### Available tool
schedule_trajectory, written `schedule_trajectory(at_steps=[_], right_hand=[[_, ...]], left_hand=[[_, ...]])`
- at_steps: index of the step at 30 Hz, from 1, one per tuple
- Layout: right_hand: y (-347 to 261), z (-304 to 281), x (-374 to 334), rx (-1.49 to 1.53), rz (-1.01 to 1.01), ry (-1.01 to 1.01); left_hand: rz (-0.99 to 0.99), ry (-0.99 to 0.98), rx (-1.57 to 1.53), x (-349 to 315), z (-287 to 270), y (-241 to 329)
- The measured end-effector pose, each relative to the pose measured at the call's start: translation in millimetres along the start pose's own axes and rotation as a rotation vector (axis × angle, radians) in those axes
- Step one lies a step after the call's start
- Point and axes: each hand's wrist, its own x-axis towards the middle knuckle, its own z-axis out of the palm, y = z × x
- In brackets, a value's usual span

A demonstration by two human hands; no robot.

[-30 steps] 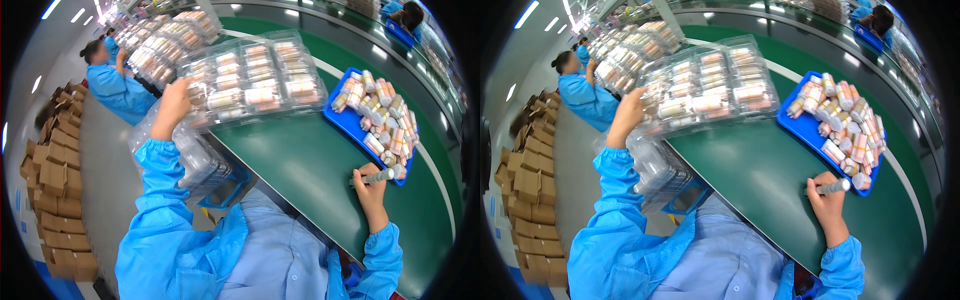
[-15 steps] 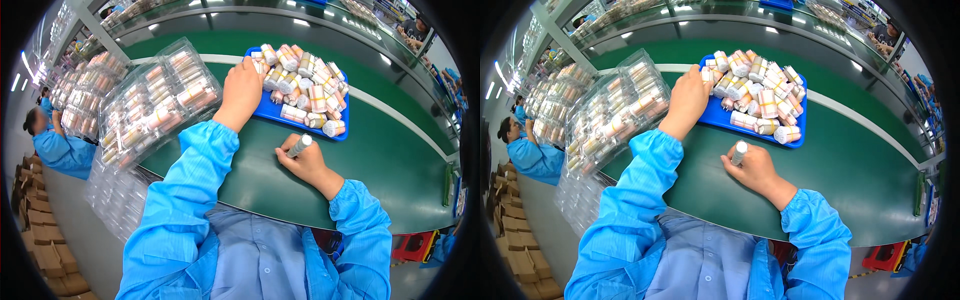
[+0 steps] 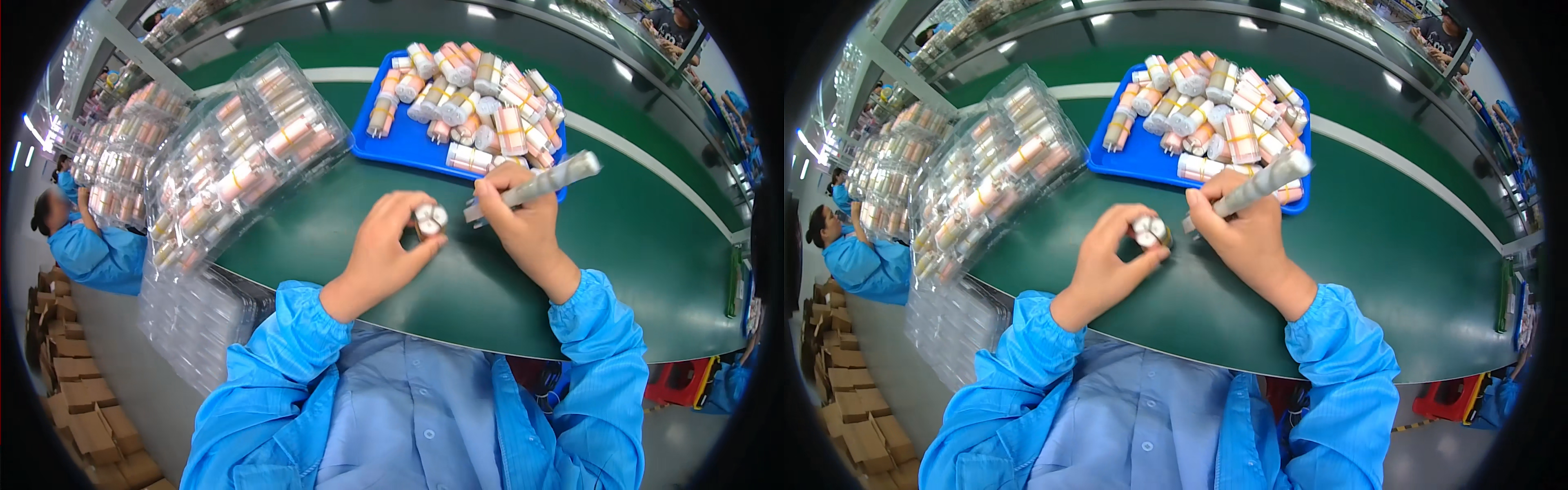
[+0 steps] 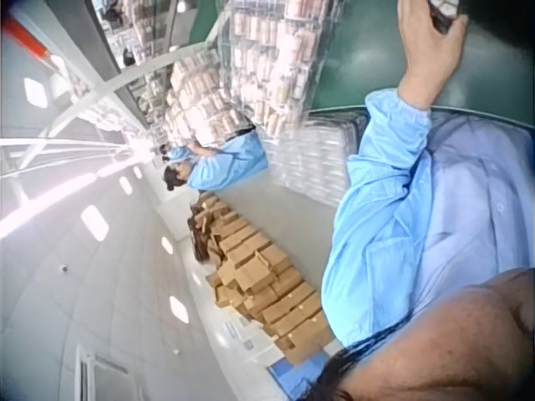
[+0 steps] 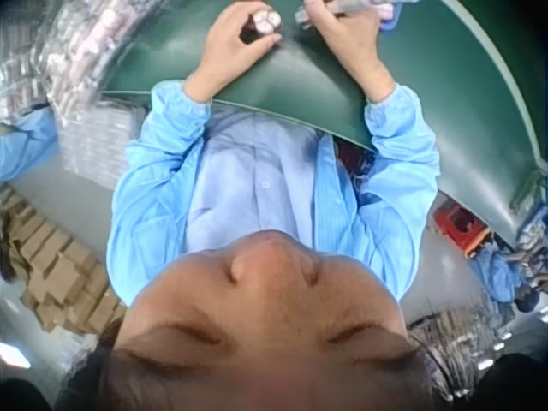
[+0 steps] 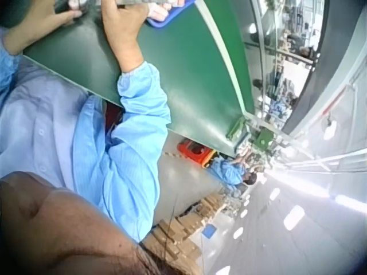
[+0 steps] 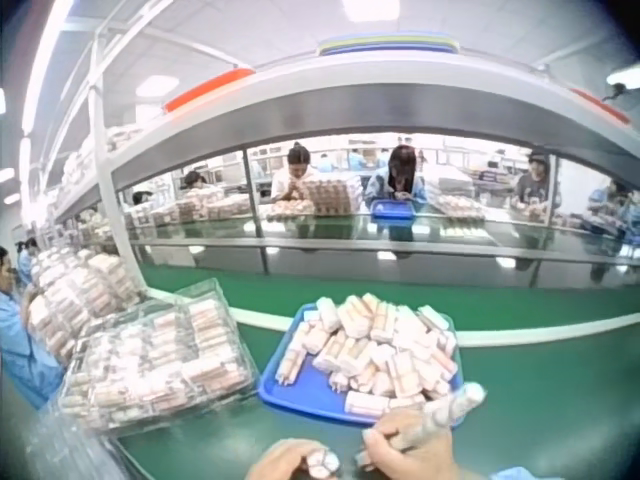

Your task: Assemble small plastic components and apply markers/adhesive using a specialized tool on an assembly line.

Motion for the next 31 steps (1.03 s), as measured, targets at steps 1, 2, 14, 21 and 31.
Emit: schedule_trajectory(at_steps=[1, 2, 14, 21, 31], right_hand=[[-3.0, -0.6, -0.1, -0.007, 0.000, 0.017], [-3.2, 0.1, -0.9, -0.017, -0.034, 0.002], [-1.5, 10.3, -6.4, -0.101, -0.059, -0.114], [-2.5, 14.9, -8.5, -0.142, -0.035, -0.158], [2.9, 12.2, -11.8, -0.007, -0.023, -0.058]], left_hand=[[0.041, -0.024, 0.042, -6.4, 5.4, -1.8], [0.055, -0.031, 0.059, -9.9, 8.5, -2.6], [0.086, -0.050, 0.073, -13.3, 8.6, -2.3], [0.120, -0.022, 0.077, -13.4, 10.4, -3.9], [0.116, 0.040, 0.120, -13.1, 15.6, -6.2]])
